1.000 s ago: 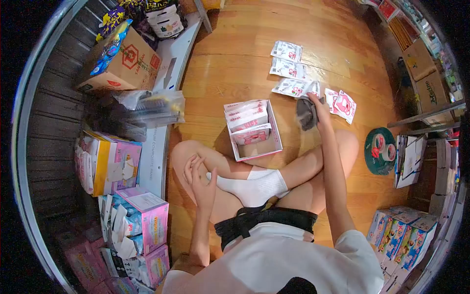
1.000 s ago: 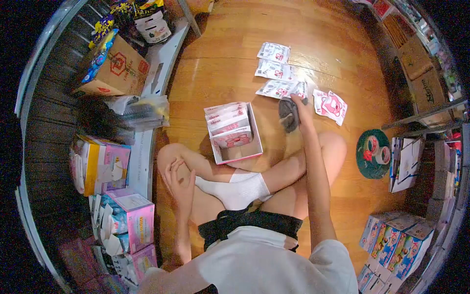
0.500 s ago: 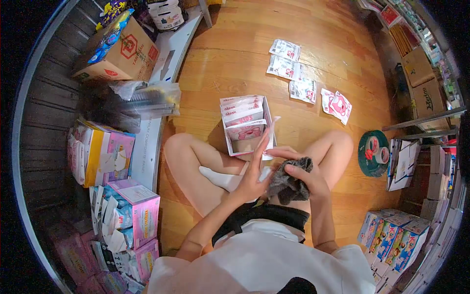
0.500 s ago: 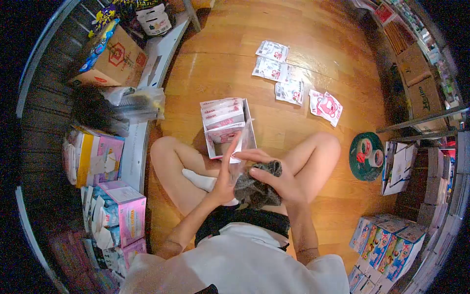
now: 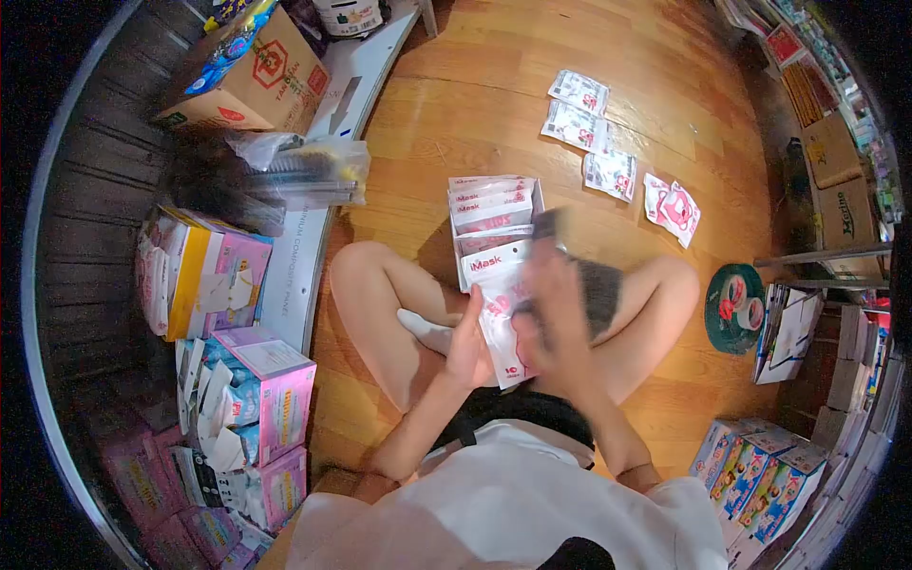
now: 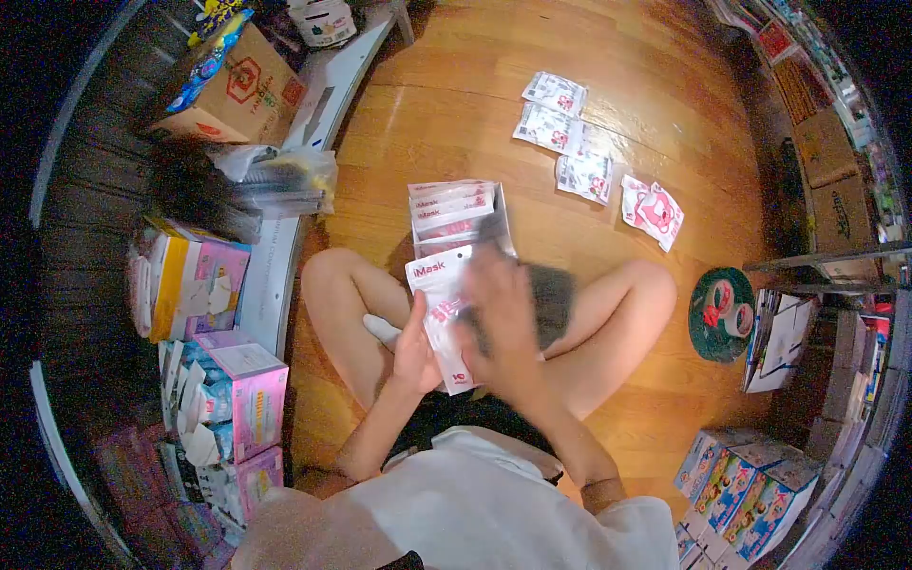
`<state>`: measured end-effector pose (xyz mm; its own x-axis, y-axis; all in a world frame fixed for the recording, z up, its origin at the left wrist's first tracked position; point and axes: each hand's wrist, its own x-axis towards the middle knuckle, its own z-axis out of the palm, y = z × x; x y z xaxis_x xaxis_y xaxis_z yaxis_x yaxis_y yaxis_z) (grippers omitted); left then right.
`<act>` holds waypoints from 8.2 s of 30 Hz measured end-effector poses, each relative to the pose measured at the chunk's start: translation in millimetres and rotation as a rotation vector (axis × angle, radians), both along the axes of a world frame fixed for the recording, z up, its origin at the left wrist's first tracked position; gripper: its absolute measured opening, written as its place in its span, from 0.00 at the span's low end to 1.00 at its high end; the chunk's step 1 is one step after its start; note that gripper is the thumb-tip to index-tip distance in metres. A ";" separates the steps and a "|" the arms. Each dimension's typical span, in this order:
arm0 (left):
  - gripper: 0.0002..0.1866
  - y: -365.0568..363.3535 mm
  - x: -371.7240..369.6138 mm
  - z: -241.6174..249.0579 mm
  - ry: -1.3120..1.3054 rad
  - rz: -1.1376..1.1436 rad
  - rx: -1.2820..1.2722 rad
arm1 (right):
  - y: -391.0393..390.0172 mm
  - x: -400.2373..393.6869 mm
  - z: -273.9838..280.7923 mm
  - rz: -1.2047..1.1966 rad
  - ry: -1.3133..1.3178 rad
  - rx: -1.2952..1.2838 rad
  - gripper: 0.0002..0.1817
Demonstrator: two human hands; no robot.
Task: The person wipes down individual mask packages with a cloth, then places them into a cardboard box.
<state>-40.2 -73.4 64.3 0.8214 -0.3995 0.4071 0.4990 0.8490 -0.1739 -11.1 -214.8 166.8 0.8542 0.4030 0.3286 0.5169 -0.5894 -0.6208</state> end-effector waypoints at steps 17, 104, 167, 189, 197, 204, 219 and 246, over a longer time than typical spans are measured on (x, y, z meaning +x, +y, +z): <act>0.33 3.7 -32.1 41.5 0.580 0.454 1.004 | 46.0 -29.4 -46.0 0.279 0.110 0.203 0.36; 0.34 27.6 -5.2 78.9 0.568 0.491 0.638 | -24.0 -12.0 31.5 -0.075 0.383 0.956 0.30; 0.36 42.8 -40.5 87.7 0.535 0.751 0.450 | 52.8 -37.9 -42.5 0.428 0.402 0.484 0.43; 0.10 57.8 0.0 113.2 -0.054 0.543 1.972 | -93.9 -33.2 -63.9 -0.526 0.834 0.938 0.10; 0.12 55.4 74.5 105.7 -0.709 0.743 2.258 | -114.1 -17.9 -66.6 -0.764 0.879 1.269 0.11; 0.11 44.3 95.3 54.9 -1.001 0.739 2.435 | -111.4 -22.9 -80.9 -0.755 0.957 1.282 0.12; 0.13 36.4 96.3 2.3 -1.075 0.985 2.421 | -104.7 -22.1 -81.6 -0.710 1.023 1.124 0.12; 0.21 47.2 8.0 32.7 -0.372 1.188 2.536 | -162.7 209.1 -154.8 -0.501 0.492 0.069 0.24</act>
